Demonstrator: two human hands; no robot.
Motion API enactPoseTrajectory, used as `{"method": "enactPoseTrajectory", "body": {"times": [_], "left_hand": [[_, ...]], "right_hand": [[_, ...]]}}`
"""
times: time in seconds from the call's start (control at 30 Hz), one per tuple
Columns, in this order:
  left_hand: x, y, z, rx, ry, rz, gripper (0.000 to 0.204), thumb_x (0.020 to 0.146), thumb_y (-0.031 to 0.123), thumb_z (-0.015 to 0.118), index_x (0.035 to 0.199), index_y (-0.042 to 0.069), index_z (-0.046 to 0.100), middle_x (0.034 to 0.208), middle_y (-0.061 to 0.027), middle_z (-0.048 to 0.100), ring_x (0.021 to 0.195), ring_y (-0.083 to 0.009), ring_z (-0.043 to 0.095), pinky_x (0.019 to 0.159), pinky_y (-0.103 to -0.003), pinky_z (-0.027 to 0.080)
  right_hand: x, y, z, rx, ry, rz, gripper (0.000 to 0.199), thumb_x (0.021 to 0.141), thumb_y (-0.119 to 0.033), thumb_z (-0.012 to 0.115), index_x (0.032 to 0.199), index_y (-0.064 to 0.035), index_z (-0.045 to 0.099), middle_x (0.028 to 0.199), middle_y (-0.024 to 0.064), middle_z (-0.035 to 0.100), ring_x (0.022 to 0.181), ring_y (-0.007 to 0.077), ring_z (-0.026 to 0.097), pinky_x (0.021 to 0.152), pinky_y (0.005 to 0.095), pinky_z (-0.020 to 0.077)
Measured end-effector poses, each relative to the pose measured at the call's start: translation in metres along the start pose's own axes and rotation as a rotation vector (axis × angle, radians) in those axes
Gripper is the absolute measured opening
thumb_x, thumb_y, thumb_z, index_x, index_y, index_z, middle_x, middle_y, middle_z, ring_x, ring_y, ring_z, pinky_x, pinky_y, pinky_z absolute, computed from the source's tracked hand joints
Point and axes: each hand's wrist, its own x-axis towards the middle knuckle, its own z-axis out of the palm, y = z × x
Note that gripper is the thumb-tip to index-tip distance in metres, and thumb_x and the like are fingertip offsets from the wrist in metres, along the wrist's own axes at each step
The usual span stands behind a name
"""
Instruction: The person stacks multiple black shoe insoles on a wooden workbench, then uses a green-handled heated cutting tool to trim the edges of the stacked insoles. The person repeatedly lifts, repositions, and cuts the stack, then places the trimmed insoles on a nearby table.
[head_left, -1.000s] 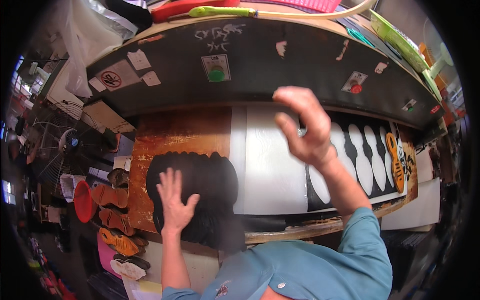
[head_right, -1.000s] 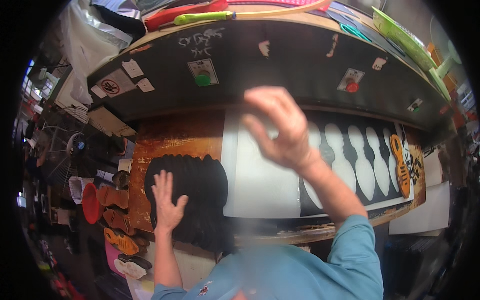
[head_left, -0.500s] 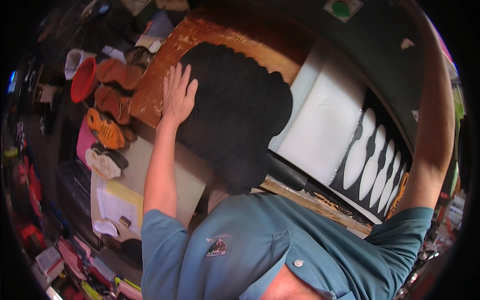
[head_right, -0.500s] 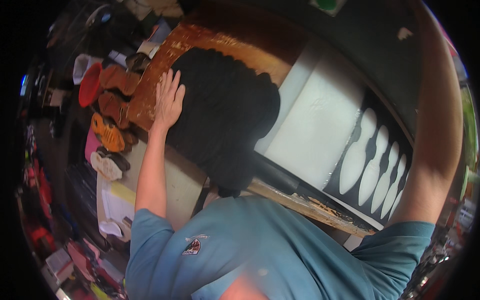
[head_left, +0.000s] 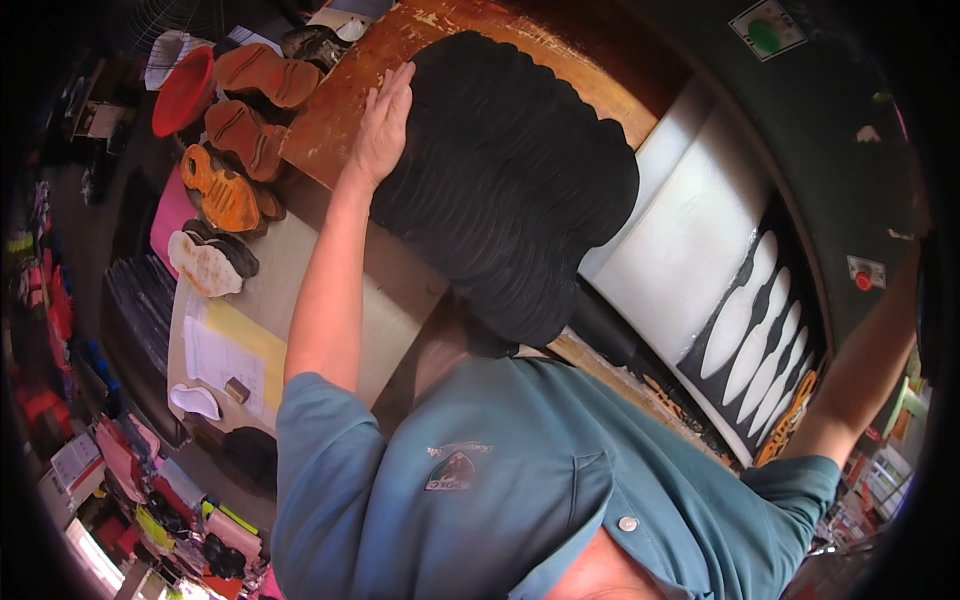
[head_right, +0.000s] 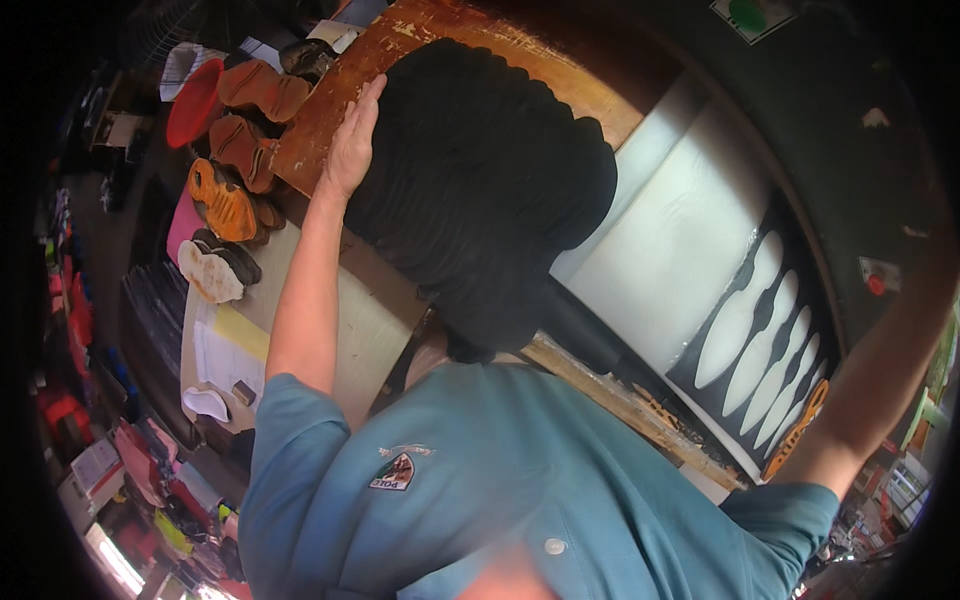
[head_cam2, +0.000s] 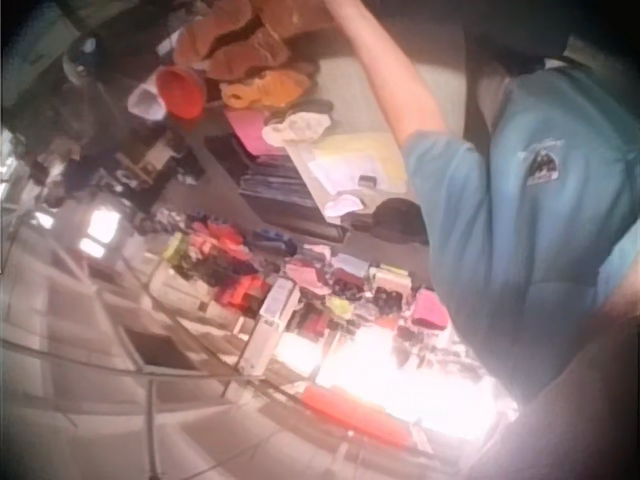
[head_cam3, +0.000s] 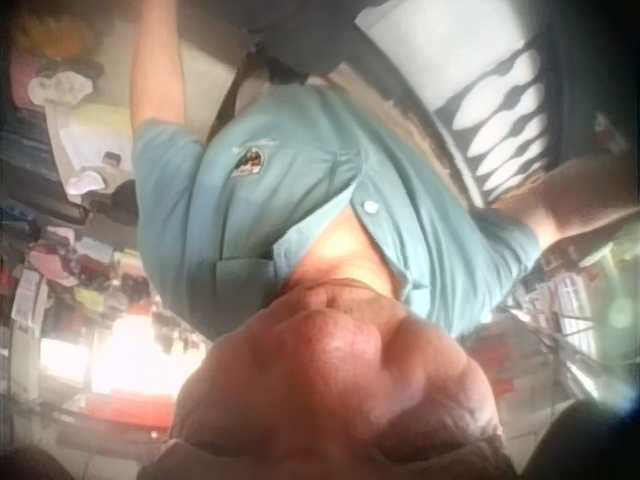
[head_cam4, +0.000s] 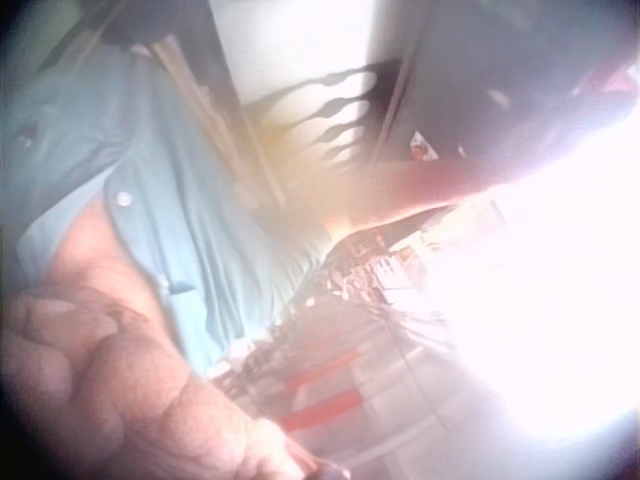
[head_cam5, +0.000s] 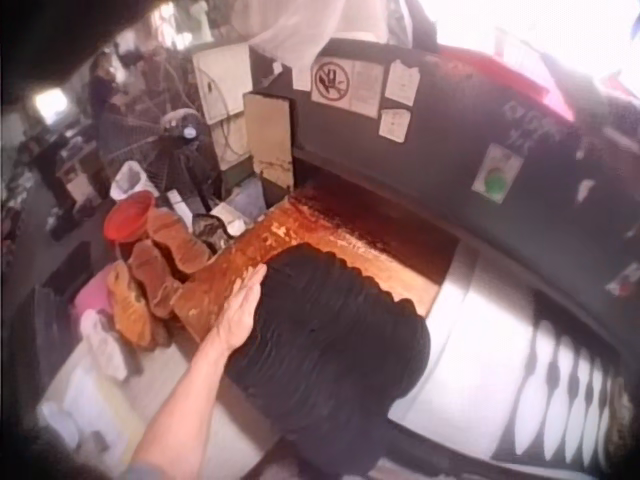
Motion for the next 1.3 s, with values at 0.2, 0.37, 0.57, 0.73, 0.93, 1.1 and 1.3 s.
{"method": "enactPoseTrajectory", "body": {"times": [0.2,0.37,0.57,0.73,0.93,1.1,1.3], "left_hand": [[0.0,0.006,-0.012,-0.297,-0.061,-0.078,0.071,0.121,0.048,0.026,0.168,-0.004,0.036,0.177,-0.0156,0.036,0.166,-0.0245,0.027,0.136,-0.037,0.018],[0.001,0.005,-0.01,-0.191,-0.055,-0.069,0.064,0.12,0.045,0.029,0.166,0.003,0.046,0.176,-0.0153,0.039,0.168,-0.0289,0.024,0.137,-0.045,0.012],[0.003,-0.012,0.002,0.247,-0.078,0.087,0.061,0.118,0.042,0.037,0.163,0.002,0.049,0.175,-0.0199,0.039,0.167,-0.0359,0.025,0.136,-0.051,0.013],[0.006,-0.024,-0.001,0.418,-0.055,0.247,0.053,0.112,0.028,0.053,0.157,0.001,0.055,0.168,-0.0214,0.048,0.16,-0.0403,0.037,0.131,-0.055,0.027],[0.005,-0.027,-0.001,0.519,0.016,0.289,0.054,0.111,0.028,0.053,0.157,0.001,0.054,0.169,-0.0231,0.045,0.16,-0.0415,0.037,0.131,-0.057,0.028],[0.008,-0.035,-0.002,0.521,0.009,0.278,0.056,0.113,0.031,0.05,0.159,0.0,0.051,0.171,-0.0274,0.039,0.161,-0.0467,0.033,0.132,-0.059,0.024],[0.009,-0.03,-0.013,0.499,-0.07,0.226,0.062,0.115,0.038,0.049,0.164,0.0,0.044,0.173,-0.0281,0.035,0.164,-0.0451,0.028,0.133,-0.059,0.018]], "right_hand": [[-0.116,-0.1,0.099,0.736,-0.784,0.121,0.032,0.106,-0.009,0.07,0.137,0.0009,0.067,0.12,0.0119,0.078,0.109,0.0197,0.074,0.094,0.0379,0.0586],[-0.165,-0.151,0.147,0.241,-0.754,-0.069,0.021,0.094,-0.006,0.077,0.113,-0.0005,0.069,0.1,0.0208,0.076,0.09,0.0402,0.075,0.083,0.0489,0.0604],[-0.16,-0.154,0.161,0.121,-0.578,-0.034,0.017,0.094,-0.009,0.08,0.106,-0.0016,0.071,0.085,0.0186,0.073,0.079,0.0388,0.074,0.072,0.0479,0.0591],[-0.162,-0.156,0.165,0.139,-0.528,0.061,0.021,0.097,-0.02,0.082,0.107,-0.0037,0.073,0.087,0.0178,0.074,0.078,0.0376,0.074,0.07,0.046,0.0578],[-0.165,-0.169,0.179,0.028,-0.493,0.072,0.025,0.096,-0.024,0.084,0.105,-0.0036,0.072,0.087,0.0162,0.076,0.078,0.0361,0.075,0.075,0.0459,0.0598],[-0.16,-0.168,0.19,0.022,-0.587,-0.15,0.023,0.097,-0.024,0.082,0.099,-0.004,0.07,0.082,0.0177,0.073,0.076,0.0384,0.072,0.072,0.0482,0.0573],[-0.153,-0.158,0.201,0.066,-0.524,-0.041,0.023,0.097,-0.024,0.081,0.101,-0.0043,0.07,0.079,0.0185,0.072,0.075,0.0405,0.071,0.069,0.0496,0.0557]]}}
